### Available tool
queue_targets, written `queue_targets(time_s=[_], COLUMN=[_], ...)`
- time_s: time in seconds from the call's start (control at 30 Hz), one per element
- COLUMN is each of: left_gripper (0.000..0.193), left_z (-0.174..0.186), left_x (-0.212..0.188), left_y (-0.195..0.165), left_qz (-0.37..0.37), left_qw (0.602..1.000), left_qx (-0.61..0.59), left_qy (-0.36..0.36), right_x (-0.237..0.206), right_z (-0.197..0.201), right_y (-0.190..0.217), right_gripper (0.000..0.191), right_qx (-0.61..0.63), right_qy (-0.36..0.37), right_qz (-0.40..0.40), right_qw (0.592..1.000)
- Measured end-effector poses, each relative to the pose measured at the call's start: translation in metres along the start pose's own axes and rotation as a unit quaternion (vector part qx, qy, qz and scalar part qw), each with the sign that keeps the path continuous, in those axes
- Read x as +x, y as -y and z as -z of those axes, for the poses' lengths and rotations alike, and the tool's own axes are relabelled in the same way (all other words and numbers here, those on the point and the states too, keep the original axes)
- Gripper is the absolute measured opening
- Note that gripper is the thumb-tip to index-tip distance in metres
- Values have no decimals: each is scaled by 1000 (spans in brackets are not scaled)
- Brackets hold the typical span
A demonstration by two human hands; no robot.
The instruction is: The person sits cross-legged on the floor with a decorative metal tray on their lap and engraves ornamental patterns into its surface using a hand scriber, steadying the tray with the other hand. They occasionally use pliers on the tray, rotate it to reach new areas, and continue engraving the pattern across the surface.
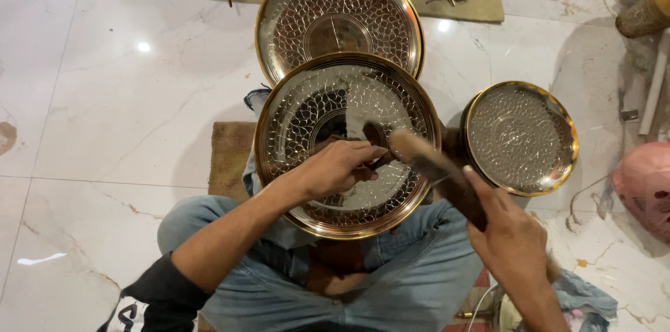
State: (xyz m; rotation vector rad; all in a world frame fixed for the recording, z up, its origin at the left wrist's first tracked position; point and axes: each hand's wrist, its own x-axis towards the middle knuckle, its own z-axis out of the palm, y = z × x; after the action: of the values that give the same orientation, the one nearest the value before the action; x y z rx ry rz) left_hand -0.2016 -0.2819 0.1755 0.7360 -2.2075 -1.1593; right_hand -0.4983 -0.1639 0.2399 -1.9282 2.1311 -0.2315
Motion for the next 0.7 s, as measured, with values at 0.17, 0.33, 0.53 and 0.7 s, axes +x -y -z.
queue_targets(time_s=[0.17, 0.33, 0.53, 0.7], left_gripper=[52, 46, 54, 47], left_z=[0, 4, 7, 9], left_x=[2, 2, 0, 1], left_y=[2, 2, 3, 1], left_qz=[55, -2, -10, -13], left_qw=[997, 1000, 999, 999], left_qx=[1, -5, -13, -5], left_qy=[54, 28, 35, 38], right_x=[-2, -3, -4, -5], right_z=[3, 3, 2, 6], right_y=[-1, 0, 2, 9], right_gripper=[87, 84, 89, 86], right_qx=[-147, 27, 62, 73], right_qy=[54, -3, 13, -9], right_qz=[-13, -29, -76, 1], right_qw=[988, 999, 995, 997])
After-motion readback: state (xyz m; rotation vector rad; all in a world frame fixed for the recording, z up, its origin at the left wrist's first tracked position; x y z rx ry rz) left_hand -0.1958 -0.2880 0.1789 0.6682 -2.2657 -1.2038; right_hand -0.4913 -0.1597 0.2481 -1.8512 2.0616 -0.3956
